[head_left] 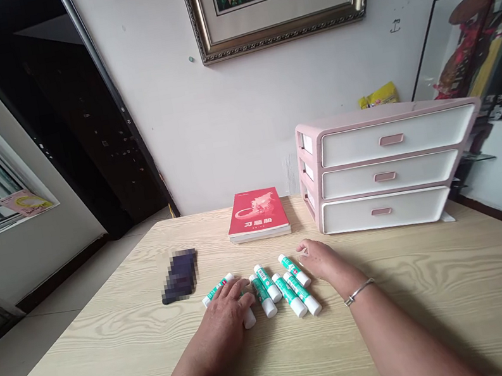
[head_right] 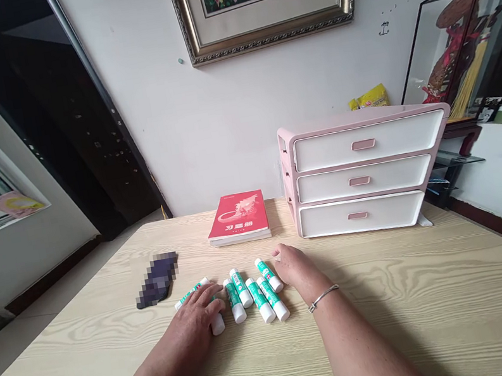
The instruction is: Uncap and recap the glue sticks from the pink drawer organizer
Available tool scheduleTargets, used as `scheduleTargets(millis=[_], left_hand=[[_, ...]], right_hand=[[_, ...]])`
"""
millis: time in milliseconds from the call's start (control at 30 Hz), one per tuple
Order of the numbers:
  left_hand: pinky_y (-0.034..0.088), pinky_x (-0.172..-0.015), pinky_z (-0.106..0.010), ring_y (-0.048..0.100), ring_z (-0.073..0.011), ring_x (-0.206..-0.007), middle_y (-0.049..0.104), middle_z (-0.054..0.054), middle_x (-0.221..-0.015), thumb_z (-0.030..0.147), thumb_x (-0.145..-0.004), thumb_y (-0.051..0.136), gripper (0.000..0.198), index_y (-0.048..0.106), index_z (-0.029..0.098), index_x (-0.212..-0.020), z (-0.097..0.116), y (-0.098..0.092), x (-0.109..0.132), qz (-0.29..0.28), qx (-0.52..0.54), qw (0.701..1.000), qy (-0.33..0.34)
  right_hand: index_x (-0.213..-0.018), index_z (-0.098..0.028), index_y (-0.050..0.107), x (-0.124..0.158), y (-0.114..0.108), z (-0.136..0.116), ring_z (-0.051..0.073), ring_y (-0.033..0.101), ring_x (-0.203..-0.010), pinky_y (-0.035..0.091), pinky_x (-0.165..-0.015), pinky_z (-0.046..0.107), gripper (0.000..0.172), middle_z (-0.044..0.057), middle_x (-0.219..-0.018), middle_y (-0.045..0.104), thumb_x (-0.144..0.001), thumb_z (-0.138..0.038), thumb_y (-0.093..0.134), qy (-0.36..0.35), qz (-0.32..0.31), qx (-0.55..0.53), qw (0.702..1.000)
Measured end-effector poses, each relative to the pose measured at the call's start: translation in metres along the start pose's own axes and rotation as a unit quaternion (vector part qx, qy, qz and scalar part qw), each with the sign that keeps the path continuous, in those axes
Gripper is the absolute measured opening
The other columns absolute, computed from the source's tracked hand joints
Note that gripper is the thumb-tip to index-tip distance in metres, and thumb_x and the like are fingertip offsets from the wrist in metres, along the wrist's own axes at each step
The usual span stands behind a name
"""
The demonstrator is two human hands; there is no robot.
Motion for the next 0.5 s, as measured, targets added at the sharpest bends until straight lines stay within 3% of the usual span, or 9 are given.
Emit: scheduleTargets(millis=[133, 333, 500], left_hand=[[0.030, -0.118, -0.046, 0.041, -0.0259, -0.140, 0.056, -0.007, -0.142, 0.001, -0.081, 0.045, 0.045, 0.068, 0.023, -0.112, 0.004, -0.004, 0.002, 0.001, 0.013, 1.000, 0.001], [0.042, -0.104, -0.041, 0.061, -0.0229, -0.108, 0.068, -0.007, -0.100, 0.005, -0.087, 0.040, 0.029, 0.063, 0.020, -0.095, 0.010, -0.012, 0.007, 0.011, 0.056, 0.998, -0.031], [0.043, -0.104, -0.042, 0.056, -0.0255, -0.120, 0.066, -0.011, -0.119, 0.014, -0.092, 0.042, 0.027, 0.061, 0.022, -0.108, 0.004, -0.010, 0.010, 0.053, 0.113, 0.990, -0.061]], right_hand=[[-0.111, -0.020, 0.067, 0.000, 0.002, 0.001, 0.019, 0.066, -0.103, 0.044, -0.081, 0.025, 0.028, 0.008, -0.114, 0.071, -0.087, -0.014, 0.054, -0.019, 0.000, -0.002, 1.000], [-0.115, -0.019, 0.066, -0.001, 0.000, 0.004, 0.020, 0.063, -0.107, 0.043, -0.089, 0.027, 0.033, 0.010, -0.115, 0.069, -0.089, -0.009, 0.050, -0.046, 0.049, 0.047, 0.997], [-0.120, -0.017, 0.065, 0.002, -0.006, 0.007, 0.023, 0.062, -0.110, 0.042, -0.090, 0.029, 0.039, 0.013, -0.117, 0.068, -0.087, -0.004, 0.047, -0.013, 0.059, 0.099, 0.993]])
Point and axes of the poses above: each hand's wrist, its own x-axis away from the middle knuckle, its own y-axis out of the palm, z = x × y, the point moved 3 cm from there along -x, towards the middle knuckle
